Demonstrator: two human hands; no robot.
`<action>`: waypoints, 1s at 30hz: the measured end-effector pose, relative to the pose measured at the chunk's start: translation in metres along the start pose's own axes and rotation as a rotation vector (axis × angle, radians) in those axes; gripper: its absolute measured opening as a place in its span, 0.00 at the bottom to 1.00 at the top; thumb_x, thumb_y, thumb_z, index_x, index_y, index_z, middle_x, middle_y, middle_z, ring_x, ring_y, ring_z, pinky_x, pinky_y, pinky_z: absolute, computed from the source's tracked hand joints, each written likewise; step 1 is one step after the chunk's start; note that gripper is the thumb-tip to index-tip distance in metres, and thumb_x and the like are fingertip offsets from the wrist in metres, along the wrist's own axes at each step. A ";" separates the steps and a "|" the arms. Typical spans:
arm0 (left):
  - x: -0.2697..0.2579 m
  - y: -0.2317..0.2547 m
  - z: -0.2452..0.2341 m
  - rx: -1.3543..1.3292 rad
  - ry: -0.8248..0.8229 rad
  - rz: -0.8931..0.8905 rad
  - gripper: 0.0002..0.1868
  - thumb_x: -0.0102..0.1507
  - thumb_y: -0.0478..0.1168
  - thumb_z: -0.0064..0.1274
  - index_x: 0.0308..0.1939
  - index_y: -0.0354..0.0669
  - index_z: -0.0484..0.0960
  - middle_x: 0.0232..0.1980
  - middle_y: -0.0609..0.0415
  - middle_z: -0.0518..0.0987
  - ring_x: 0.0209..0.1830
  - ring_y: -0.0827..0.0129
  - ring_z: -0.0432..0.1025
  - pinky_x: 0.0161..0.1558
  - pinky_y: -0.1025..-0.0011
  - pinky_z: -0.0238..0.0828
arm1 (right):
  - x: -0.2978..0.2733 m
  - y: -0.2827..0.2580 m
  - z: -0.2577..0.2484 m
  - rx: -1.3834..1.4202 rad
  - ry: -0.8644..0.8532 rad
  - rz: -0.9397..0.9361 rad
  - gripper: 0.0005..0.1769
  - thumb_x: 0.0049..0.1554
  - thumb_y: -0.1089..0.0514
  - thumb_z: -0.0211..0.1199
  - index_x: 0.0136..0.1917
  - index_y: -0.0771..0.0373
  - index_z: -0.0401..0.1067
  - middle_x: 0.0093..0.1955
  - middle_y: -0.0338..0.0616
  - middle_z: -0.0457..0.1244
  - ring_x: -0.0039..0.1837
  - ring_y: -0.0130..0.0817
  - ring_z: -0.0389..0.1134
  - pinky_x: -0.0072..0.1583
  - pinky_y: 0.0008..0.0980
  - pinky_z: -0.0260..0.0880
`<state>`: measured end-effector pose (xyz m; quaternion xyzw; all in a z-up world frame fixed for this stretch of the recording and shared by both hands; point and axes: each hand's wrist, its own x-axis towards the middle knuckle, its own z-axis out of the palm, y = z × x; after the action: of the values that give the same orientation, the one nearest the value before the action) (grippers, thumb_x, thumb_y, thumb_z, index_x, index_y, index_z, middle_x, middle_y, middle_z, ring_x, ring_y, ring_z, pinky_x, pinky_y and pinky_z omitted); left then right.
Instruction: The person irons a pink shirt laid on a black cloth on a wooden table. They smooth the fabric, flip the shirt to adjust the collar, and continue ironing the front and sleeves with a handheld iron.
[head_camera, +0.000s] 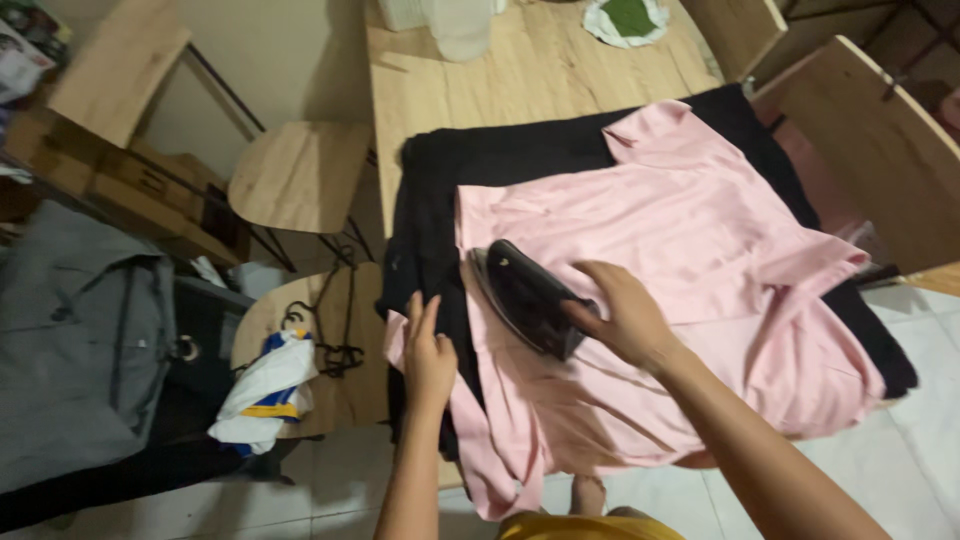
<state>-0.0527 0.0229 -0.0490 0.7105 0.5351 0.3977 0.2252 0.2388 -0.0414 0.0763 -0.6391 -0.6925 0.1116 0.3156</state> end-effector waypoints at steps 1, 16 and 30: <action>0.000 -0.022 0.000 0.002 0.024 -0.061 0.31 0.60 0.27 0.46 0.69 0.38 0.70 0.79 0.36 0.60 0.80 0.46 0.55 0.75 0.58 0.50 | 0.021 -0.010 0.009 -0.113 -0.030 -0.100 0.38 0.51 0.44 0.68 0.70 0.61 0.63 0.60 0.60 0.67 0.58 0.59 0.68 0.57 0.50 0.68; 0.009 -0.046 0.014 0.470 -0.123 -0.473 0.42 0.66 0.58 0.45 0.78 0.43 0.52 0.75 0.37 0.62 0.68 0.44 0.66 0.60 0.53 0.69 | 0.110 -0.006 0.124 -0.211 -0.161 0.286 0.27 0.64 0.42 0.49 0.75 0.43 0.58 0.41 0.62 0.69 0.44 0.61 0.71 0.48 0.56 0.70; 0.011 -0.035 0.011 0.497 -0.155 -0.468 0.42 0.67 0.58 0.43 0.78 0.40 0.50 0.75 0.37 0.62 0.68 0.48 0.67 0.53 0.57 0.76 | 0.206 -0.001 0.135 -0.214 -0.140 0.393 0.33 0.61 0.48 0.54 0.77 0.43 0.53 0.50 0.64 0.68 0.52 0.63 0.70 0.53 0.58 0.69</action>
<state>-0.0624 0.0454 -0.0780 0.6296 0.7454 0.1379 0.1705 0.1626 0.1888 0.0328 -0.7822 -0.5827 0.1410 0.1697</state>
